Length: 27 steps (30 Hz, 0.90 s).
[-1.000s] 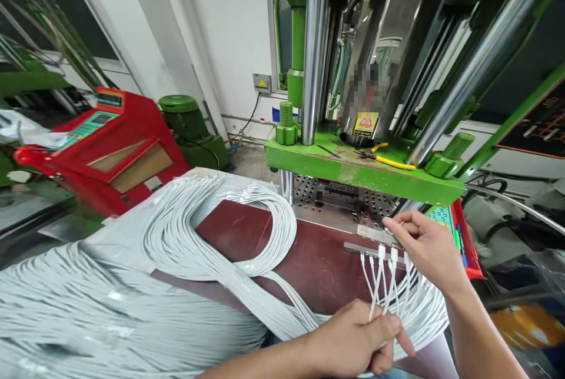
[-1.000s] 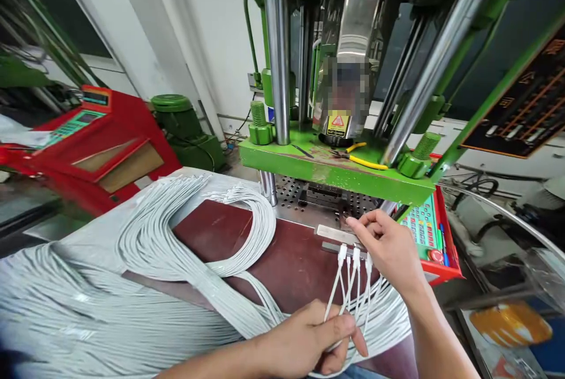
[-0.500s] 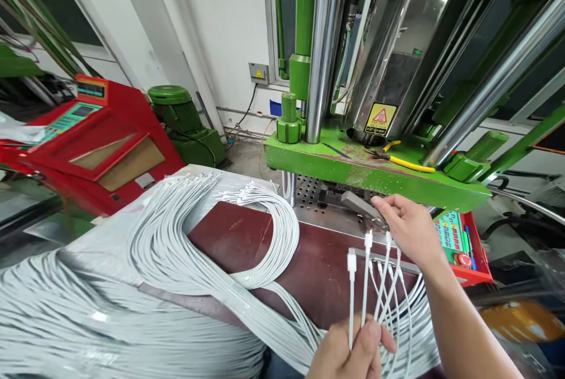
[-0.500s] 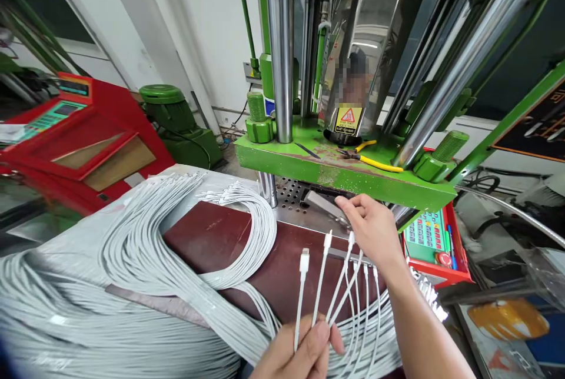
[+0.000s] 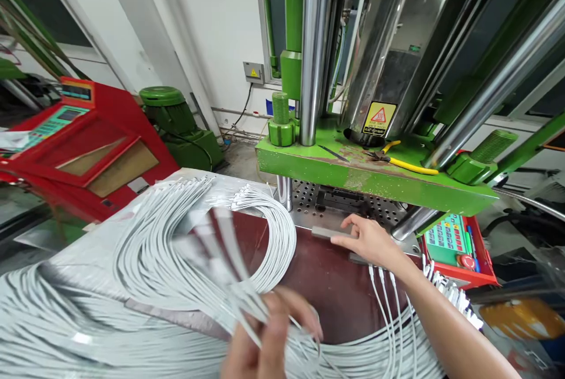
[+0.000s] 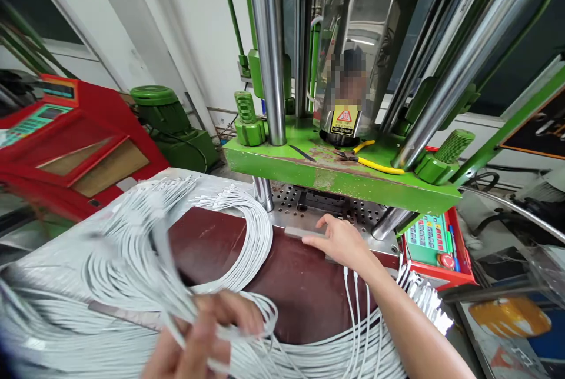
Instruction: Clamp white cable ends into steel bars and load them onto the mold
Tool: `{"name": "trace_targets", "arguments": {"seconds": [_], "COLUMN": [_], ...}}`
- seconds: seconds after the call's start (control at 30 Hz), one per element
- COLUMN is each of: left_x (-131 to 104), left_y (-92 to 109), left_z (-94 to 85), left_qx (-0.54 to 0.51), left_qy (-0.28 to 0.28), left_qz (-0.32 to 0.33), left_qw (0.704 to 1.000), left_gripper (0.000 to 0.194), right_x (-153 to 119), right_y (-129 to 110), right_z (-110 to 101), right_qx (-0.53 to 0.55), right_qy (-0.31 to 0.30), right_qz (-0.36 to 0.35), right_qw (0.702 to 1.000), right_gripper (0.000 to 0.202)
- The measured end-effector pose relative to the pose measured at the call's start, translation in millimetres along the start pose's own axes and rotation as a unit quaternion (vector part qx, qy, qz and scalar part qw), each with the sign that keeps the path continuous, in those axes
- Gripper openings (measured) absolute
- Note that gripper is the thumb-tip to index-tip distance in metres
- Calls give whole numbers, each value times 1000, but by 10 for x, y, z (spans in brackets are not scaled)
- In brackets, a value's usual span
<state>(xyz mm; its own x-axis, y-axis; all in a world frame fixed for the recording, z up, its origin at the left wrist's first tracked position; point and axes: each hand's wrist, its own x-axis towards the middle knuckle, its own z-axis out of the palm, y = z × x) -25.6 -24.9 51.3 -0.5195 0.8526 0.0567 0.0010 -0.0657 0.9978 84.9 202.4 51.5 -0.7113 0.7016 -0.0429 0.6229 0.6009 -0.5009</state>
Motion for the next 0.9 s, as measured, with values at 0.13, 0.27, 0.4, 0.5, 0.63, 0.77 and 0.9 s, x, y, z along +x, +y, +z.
{"name": "trace_targets", "arguments": {"seconds": [0.13,0.27,0.4,0.5,0.63,0.77,0.9], "left_x": [945,1584,1545,1315,1090,1035,1099], "left_y": [10,-62,-86,-75,-148,-321,-439], "left_z": [-544,-1030,-927,-528,67,498,710], "left_qx": [290,553,591,555,466,462,504], "left_qy": [324,206,158,64,-127,-256,-293], "left_qz": [143,-112,-50,90,139,131,125], "left_qw": [889,799,789,825,864,839,803], "left_gripper": [41,56,58,46,37,26,23], "right_x": [-68,-39,-1,8,17,-51,-374], "right_y": [181,341,424,405,328,328,505], "right_z": [96,120,166,222,304,239,-96], "right_qx": [-42,-73,-168,-244,-259,-249,-187], "right_qy": [-61,-40,-3,23,28,29,50], "right_qz": [-15,-33,-50,-80,-87,-67,-59], "right_qw": [997,996,984,966,961,966,979], "right_gripper": [57,43,31,27,25,30,30]}}
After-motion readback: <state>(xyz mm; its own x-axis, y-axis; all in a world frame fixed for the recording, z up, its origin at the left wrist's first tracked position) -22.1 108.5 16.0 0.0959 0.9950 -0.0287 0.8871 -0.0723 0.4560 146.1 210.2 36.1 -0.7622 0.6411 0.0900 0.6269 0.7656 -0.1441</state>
